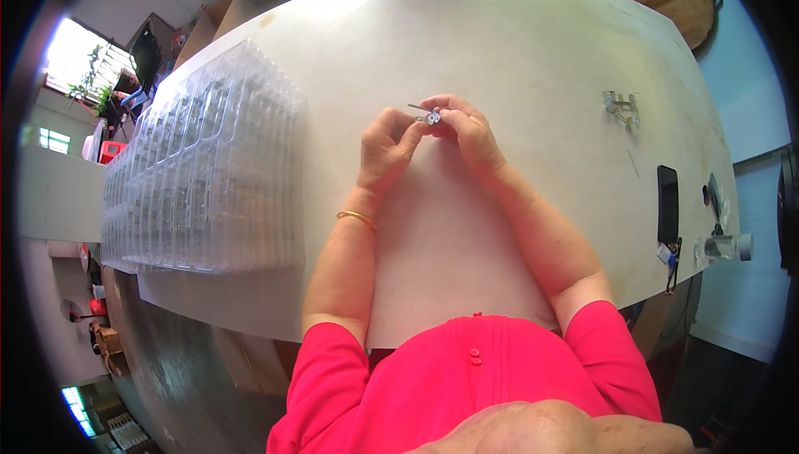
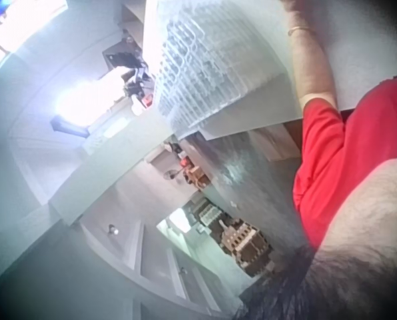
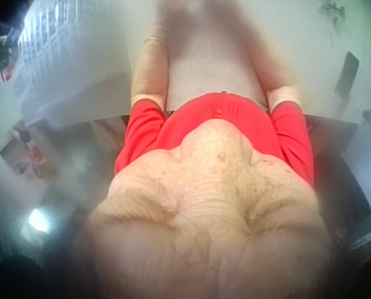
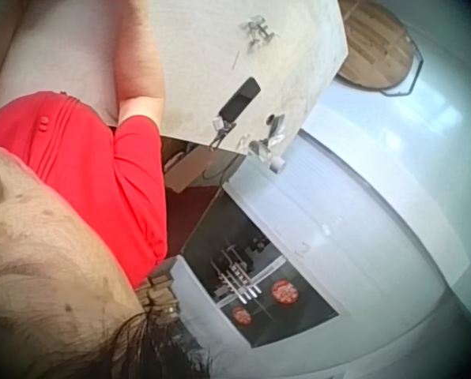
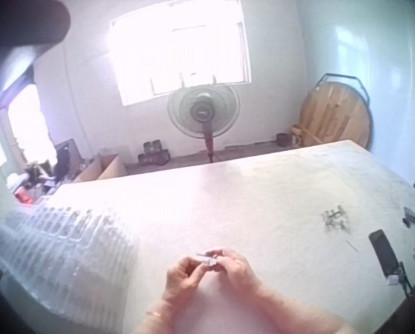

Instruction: Assembling small metal hardware components by hand at a table.

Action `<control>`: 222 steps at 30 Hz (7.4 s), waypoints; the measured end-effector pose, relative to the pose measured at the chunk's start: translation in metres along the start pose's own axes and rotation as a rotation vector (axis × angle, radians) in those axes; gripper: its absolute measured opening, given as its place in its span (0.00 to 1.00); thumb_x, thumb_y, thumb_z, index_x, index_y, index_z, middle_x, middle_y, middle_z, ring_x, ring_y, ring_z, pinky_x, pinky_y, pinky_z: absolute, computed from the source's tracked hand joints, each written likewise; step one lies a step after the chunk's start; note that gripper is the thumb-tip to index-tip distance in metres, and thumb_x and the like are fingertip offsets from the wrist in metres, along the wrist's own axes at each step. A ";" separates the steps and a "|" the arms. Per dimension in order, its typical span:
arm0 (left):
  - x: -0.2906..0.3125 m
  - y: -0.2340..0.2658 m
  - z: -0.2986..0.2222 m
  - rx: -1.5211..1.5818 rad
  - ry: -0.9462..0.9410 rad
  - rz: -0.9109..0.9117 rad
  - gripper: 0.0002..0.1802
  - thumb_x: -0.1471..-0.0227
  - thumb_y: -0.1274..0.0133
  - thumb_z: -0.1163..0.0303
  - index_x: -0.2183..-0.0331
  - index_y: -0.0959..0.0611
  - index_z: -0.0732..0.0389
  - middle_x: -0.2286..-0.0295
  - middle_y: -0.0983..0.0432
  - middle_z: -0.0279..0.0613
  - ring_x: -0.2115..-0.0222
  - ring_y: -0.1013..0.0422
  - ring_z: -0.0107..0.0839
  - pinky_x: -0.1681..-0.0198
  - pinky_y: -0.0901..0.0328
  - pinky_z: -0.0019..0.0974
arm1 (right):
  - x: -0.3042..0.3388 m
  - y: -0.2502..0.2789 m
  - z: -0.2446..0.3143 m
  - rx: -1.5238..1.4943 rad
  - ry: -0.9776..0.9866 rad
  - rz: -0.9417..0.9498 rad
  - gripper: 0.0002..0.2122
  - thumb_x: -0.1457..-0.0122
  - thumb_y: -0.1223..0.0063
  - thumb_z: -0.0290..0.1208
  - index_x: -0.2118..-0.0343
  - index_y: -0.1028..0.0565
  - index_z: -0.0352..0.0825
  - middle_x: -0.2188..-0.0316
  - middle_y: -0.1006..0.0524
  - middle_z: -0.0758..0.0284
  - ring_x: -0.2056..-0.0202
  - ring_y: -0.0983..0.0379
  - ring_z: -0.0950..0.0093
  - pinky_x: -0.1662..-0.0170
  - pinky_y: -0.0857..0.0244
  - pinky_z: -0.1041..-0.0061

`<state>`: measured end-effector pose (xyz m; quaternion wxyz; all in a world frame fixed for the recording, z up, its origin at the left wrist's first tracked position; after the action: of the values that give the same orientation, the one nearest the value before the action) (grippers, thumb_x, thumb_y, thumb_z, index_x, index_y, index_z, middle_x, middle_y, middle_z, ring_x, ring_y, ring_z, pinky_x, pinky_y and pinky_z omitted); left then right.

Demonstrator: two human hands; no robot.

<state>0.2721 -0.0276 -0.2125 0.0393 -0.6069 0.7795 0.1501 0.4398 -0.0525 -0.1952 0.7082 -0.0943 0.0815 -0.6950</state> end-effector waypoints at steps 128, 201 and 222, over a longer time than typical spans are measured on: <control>-0.068 0.246 -0.136 -1.030 0.234 -0.426 0.15 0.52 0.36 0.60 0.75 0.15 0.65 0.79 0.22 0.35 0.77 0.30 0.22 0.72 0.35 0.31 | -0.010 0.000 -0.025 0.222 0.139 -0.216 0.06 0.36 0.49 0.30 0.63 0.22 0.36 0.80 0.25 0.74 0.78 0.31 0.85 0.72 0.36 0.80; 0.097 -0.181 -0.057 -0.435 -0.543 0.569 0.08 0.56 0.43 0.78 0.78 0.26 0.56 0.85 0.33 0.35 0.86 0.35 0.34 0.81 0.43 0.37 | 0.210 0.581 0.138 0.951 -0.653 -2.173 0.16 0.34 0.58 0.34 0.56 0.22 0.30 0.51 0.24 0.59 0.51 0.25 0.61 0.46 0.33 0.66; 0.101 -0.178 -0.064 -0.456 -0.511 0.587 0.08 0.54 0.43 0.78 0.76 0.26 0.57 0.85 0.31 0.36 0.85 0.33 0.36 0.79 0.41 0.39 | 0.092 0.445 0.109 1.507 0.293 -1.367 0.05 0.42 0.48 0.34 0.68 0.22 0.42 0.65 0.22 0.63 0.60 0.25 0.61 0.59 0.29 0.62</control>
<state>0.4240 -0.1784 -0.2093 0.0514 -0.2967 0.8308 0.4680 0.8996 -0.1351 -0.1976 0.0196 0.4343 -0.3614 -0.8248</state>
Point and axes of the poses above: each hand's wrist, its own x-axis away from the middle knuckle, its own y-axis out of the back of the hand, z = x × y, the point moved 1 cm from there along -x, towards the middle knuckle
